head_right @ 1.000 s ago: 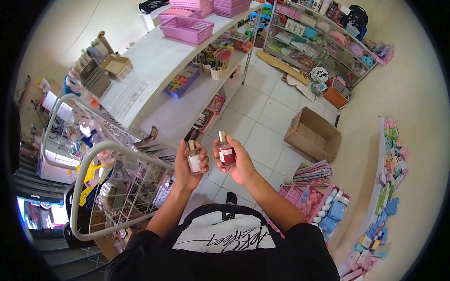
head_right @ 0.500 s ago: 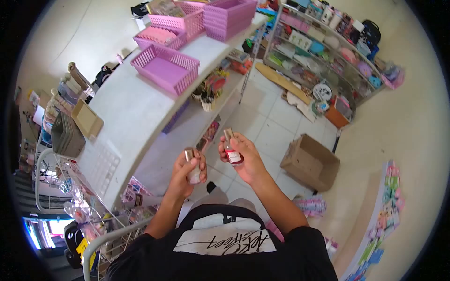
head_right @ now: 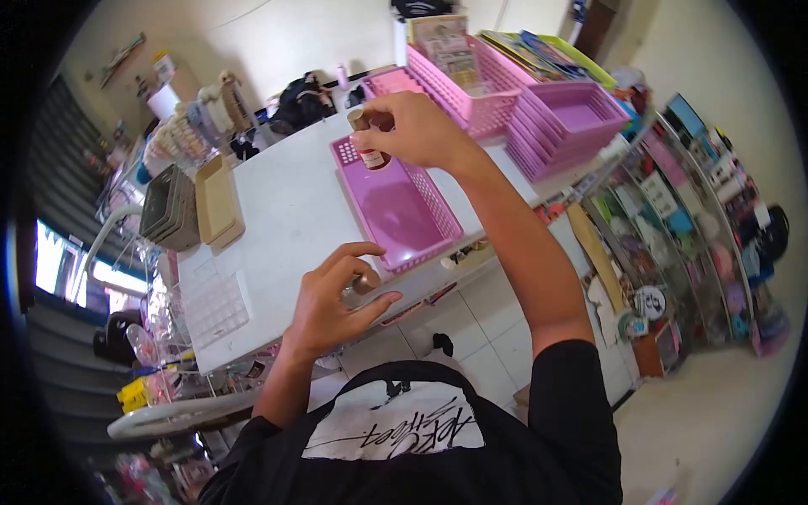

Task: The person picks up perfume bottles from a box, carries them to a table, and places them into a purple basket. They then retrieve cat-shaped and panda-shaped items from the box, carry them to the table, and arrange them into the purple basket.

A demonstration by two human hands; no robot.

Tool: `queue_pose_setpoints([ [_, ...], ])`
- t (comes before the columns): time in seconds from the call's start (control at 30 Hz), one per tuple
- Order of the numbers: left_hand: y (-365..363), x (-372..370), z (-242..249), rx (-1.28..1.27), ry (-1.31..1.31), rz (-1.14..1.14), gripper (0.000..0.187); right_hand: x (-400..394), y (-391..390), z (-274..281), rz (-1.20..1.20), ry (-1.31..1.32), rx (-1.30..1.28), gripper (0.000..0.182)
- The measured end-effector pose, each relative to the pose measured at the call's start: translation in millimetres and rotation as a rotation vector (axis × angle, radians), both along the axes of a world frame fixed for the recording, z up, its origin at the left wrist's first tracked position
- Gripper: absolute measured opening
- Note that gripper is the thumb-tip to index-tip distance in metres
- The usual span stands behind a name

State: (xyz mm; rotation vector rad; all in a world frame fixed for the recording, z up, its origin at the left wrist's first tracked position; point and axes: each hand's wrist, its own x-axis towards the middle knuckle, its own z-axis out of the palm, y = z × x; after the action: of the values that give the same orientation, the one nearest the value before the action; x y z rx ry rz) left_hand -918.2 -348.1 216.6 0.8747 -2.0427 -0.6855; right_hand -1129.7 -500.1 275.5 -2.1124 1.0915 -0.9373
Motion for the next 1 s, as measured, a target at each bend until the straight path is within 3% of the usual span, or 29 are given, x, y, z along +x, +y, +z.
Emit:
queue_pose_setpoints([
  [0.13,-14,-15,-10,-0.055,-0.127,0.057,0.024,17,-64,-32,0.180,0.039,-0.004,0.026],
  [0.4,-8,-21,-14,-0.006,-0.072,0.171,0.025,26,-56,-45,0.094,0.133,-0.062,0.028],
  [0.5,-7,-22,-13,0.029,-0.063,0.171,0.025,25,-58,-50,0.124,0.136,-0.200,0.032],
  [0.73,-9,-20,-14,0.047,-0.015,0.169,0.028,20,-59,-47,0.174,0.189,-0.214,0.038],
  [0.8,-12,-14,-17,-0.001,0.009,0.173,0.032,16,-52,-45,0.040,0.179,-0.498,0.039],
  [0.83,-17,-10,-24,0.094,0.299,0.140,0.042,14,-43,-30,0.043,0.176,-0.502,0.039],
  [0.87,-20,-6,-26,0.186,0.588,0.107,0.058,9,-30,-9,0.068,0.103,-0.301,0.039],
  [0.9,-24,-5,-14,0.333,0.633,0.138,0.088,7,-19,8,0.095,0.030,-0.102,0.039],
  [0.93,-30,-5,-6,0.324,0.631,0.149,0.088,4,-12,16,0.107,0.026,-0.107,0.039],
  [1.0,-43,-7,8,0.502,0.969,0.041,0.097,0,1,26,0.361,-0.128,0.076,0.036],
])
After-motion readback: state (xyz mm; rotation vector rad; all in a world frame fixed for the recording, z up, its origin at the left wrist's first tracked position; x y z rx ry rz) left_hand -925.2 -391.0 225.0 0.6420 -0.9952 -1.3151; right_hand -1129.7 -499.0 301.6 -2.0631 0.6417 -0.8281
